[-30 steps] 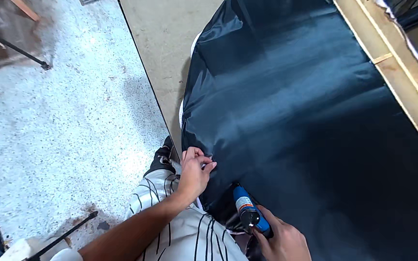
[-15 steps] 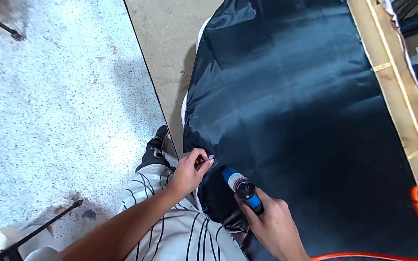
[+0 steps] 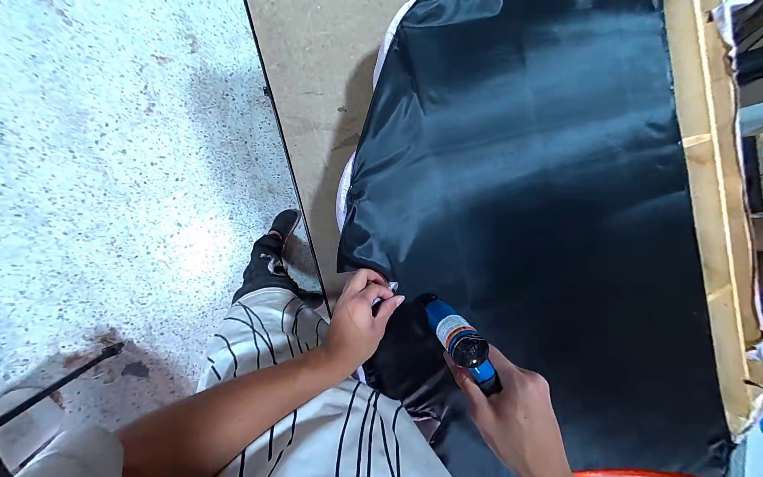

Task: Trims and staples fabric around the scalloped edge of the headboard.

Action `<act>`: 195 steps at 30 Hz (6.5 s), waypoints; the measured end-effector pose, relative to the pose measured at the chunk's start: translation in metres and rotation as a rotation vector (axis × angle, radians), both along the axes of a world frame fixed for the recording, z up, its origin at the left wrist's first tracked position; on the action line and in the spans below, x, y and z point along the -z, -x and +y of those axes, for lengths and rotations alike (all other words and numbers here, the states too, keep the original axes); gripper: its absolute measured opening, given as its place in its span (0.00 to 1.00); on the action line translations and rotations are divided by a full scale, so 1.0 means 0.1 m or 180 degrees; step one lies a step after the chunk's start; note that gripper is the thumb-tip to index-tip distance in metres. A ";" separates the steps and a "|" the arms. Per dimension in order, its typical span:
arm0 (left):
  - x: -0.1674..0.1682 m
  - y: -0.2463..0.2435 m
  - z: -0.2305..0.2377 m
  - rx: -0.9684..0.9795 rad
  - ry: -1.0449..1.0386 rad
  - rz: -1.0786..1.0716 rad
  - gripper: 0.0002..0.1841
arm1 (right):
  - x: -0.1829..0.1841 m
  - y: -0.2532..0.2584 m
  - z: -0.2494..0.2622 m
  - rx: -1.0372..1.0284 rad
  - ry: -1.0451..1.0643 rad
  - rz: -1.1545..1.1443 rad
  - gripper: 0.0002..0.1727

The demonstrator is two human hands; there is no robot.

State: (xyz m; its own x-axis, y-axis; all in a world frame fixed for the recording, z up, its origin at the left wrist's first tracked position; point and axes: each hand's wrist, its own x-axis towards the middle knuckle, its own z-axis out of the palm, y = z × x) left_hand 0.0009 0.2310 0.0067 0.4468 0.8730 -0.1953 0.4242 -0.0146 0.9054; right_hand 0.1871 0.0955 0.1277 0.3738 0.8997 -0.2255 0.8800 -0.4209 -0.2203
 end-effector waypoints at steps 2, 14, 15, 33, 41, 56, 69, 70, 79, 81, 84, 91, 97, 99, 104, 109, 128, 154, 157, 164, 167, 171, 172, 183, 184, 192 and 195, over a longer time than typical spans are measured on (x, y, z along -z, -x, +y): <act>-0.02 -0.01 -0.01 0.0039 0.0093 -0.0042 0.12 | 0.00 0.02 -0.02 0.0019 -0.0037 0.0027 0.26; -0.01 0.07 0.25 0.0294 0.0754 0.0286 0.16 | 0.03 0.04 0.28 -0.0168 0.0019 0.0362 0.23; 0.01 0.11 0.27 0.0280 0.0864 0.0259 0.17 | 0.04 0.03 0.28 -0.0193 0.0029 0.0381 0.23; -0.06 0.35 0.12 0.0386 0.0553 -0.0071 0.12 | 0.11 -0.03 0.27 -0.0295 -0.0146 0.0440 0.22; -0.17 0.16 0.07 0.0817 0.0002 0.0693 0.15 | 0.06 0.01 0.06 -0.0381 -0.0004 0.0466 0.23; 0.19 0.43 0.08 0.0797 -0.0243 -0.0214 0.11 | 0.18 0.08 0.24 -0.0577 0.0215 0.0320 0.25; -0.05 0.51 0.05 0.0672 0.0729 0.0182 0.33 | 0.10 -0.04 0.17 -0.0628 0.0007 0.0640 0.20; -0.09 0.48 0.05 0.0673 0.0825 0.0476 0.40 | 0.07 -0.06 0.13 -0.0678 0.0025 0.0639 0.20; 0.21 0.36 0.00 0.0667 0.1219 0.0573 0.35 | 0.15 0.02 0.15 -0.0860 0.0150 0.0530 0.24; 0.26 0.38 0.00 0.0693 0.1116 0.0410 0.33 | 0.15 0.05 0.18 -0.0880 0.0150 0.0489 0.24; 0.27 0.40 0.03 0.0788 0.1080 0.0311 0.32 | 0.17 0.07 0.22 -0.0921 0.0166 0.0472 0.24; 0.24 0.41 0.05 0.1097 0.0874 0.0488 0.33 | 0.17 0.11 0.26 -0.0828 0.0435 0.0441 0.23; 0.23 0.43 0.02 0.0981 0.0996 0.0479 0.37 | 0.07 0.03 0.19 -0.0586 -0.0026 0.0783 0.20; 0.22 0.49 0.03 0.1104 0.1179 0.0395 0.42 | -0.03 -0.05 0.11 -0.0540 -0.0148 0.0775 0.19; 0.34 0.65 0.14 0.1672 0.1890 -0.0091 0.56 | -0.22 -0.19 -0.24 -0.0420 0.0263 0.0286 0.27; 0.33 0.77 0.17 0.1766 0.2396 -0.0652 0.57 | -0.23 -0.21 -0.43 -0.0916 0.0218 -0.0240 0.25; 0.13 0.88 -0.75 -0.0330 0.1906 -0.1120 0.29 | 0.09 0.06 0.21 -0.2350 -0.0076 0.0088 0.18; 0.08 0.98 -0.38 -0.0128 0.1735 -0.0062 0.18 | -0.12 0.18 -0.50 -0.1420 -0.0058 0.0066 0.24; -0.07 0.98 0.05 -0.0202 0.0649 0.0254 0.17 | -0.03 0.42 -0.88 -0.0600 -0.0368 0.0173 0.30; -0.62 0.46 1.55 0.1340 -0.1654 0.0447 0.33 | 0.88 1.09 -0.89 0.0577 -0.1444 -0.0005 0.31; -0.61 0.15 2.03 0.2463 -0.1997 0.0646 0.37 | 1.09 1.25 -0.76 0.1043 -0.1689 -0.0180 0.27; -0.28 0.16 2.59 0.2782 -0.2061 0.0217 0.20 | 0.68 1.71 -0.91 0.2400 -0.1792 -0.0440 0.19; -0.28 0.20 2.71 0.2381 -0.1764 0.0114 0.20 | 0.67 1.92 -1.00 0.2840 -0.1828 -0.0641 0.14; -0.36 -0.43 3.11 0.0911 0.1486 0.0062 0.26 | 1.86 2.26 -1.00 0.5370 -0.0931 -0.0101 0.39; -0.36 -0.45 3.12 0.0930 0.1481 -0.0005 0.26 | 1.87 2.23 -0.94 0.5432 -0.0823 -0.0138 0.37; -0.09 0.03 2.96 0.1293 0.1605 0.0136 0.26 | 1.74 2.20 -0.85 0.6127 -0.1097 -0.0307 0.40; -0.24 0.47 2.73 0.2444 -0.0087 0.0327 0.25 | 1.36 2.31 -0.70 0.6079 -0.1443 -0.0859 0.25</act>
State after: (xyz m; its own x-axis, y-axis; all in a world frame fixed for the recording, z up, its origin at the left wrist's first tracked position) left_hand -0.0460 0.5041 0.0303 0.9095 0.3311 -0.2512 0.3679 -0.3603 0.8572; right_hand -0.0438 0.0256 -0.0087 0.7319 -0.6764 0.0823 -0.5447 -0.6534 -0.5257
